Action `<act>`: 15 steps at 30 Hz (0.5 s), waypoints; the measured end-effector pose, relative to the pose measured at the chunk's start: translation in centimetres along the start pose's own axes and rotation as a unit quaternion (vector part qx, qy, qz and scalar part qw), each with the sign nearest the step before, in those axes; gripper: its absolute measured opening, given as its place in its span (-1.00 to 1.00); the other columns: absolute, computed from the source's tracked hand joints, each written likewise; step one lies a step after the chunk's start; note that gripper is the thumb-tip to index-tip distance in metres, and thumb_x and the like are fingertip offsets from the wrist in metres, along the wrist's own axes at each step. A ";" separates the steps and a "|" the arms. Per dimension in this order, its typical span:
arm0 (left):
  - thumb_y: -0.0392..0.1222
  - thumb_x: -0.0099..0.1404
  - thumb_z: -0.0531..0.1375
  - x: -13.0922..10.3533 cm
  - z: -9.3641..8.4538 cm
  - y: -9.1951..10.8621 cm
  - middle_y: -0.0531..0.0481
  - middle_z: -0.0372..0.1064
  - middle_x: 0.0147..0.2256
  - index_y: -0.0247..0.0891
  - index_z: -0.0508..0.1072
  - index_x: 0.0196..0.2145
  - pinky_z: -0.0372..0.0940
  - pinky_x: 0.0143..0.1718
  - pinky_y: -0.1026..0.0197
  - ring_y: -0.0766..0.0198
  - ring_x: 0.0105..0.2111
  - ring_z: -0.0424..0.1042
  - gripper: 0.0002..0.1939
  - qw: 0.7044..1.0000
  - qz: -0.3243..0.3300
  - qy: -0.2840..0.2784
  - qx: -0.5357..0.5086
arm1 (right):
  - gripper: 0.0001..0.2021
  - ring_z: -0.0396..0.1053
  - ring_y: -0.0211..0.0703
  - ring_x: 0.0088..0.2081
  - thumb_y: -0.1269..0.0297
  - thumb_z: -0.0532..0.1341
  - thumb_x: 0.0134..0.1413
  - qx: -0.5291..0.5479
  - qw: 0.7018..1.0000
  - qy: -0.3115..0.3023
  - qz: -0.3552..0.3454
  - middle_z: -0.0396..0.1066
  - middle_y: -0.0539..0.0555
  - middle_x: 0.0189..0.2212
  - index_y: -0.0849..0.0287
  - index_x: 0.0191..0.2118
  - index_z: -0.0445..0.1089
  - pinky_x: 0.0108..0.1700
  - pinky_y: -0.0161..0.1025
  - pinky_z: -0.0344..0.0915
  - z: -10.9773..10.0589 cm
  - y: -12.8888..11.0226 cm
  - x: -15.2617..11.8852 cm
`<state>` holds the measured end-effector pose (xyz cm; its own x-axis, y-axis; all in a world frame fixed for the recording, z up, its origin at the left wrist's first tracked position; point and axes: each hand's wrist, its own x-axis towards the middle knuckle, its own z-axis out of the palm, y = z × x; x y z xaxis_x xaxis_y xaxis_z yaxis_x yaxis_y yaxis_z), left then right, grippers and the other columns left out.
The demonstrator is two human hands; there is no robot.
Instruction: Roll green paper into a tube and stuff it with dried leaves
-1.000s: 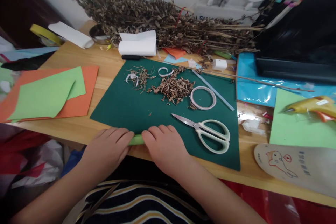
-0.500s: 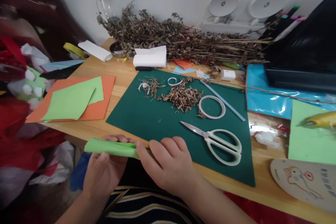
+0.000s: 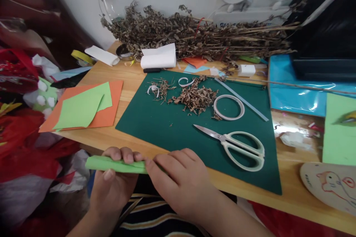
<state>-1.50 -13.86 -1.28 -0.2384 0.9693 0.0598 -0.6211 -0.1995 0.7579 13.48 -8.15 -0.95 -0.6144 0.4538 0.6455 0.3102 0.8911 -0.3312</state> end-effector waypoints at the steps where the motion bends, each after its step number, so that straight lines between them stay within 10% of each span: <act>1: -0.21 0.13 0.17 -0.1 0.1 0.0 0.09 0.38 -0.37 -0.18 0.36 -0.32 0.32 -0.16 0.30 0.34 -0.25 0.40 -0.88 1.000 -0.009 0.005 0.005 | -0.82 0.31 -0.23 -0.43 0.47 0.10 0.02 -0.010 1.000 0.002 -0.004 0.45 0.06 -0.40 0.23 -0.21 0.32 -0.42 -0.26 0.14 0.0 0.0 0.0; 15: -0.26 0.04 0.25 -0.3 0.4 -1.2 0.05 0.47 -0.37 -0.18 0.40 -0.34 0.34 -0.20 0.28 0.31 -0.28 0.44 -0.83 0.998 -0.034 0.043 0.038 | -0.85 0.29 -0.27 -0.48 0.44 0.10 0.02 -0.041 0.999 0.011 -0.001 0.46 0.05 -0.38 0.22 -0.25 0.33 -0.46 -0.27 0.08 0.3 0.1 -0.7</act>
<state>-0.33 -13.85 -1.93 -0.2632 0.9636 -0.0467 -0.5802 -0.1194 0.8057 13.69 -8.35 -1.63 -0.5984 0.4521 0.6615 0.3686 0.8884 -0.2737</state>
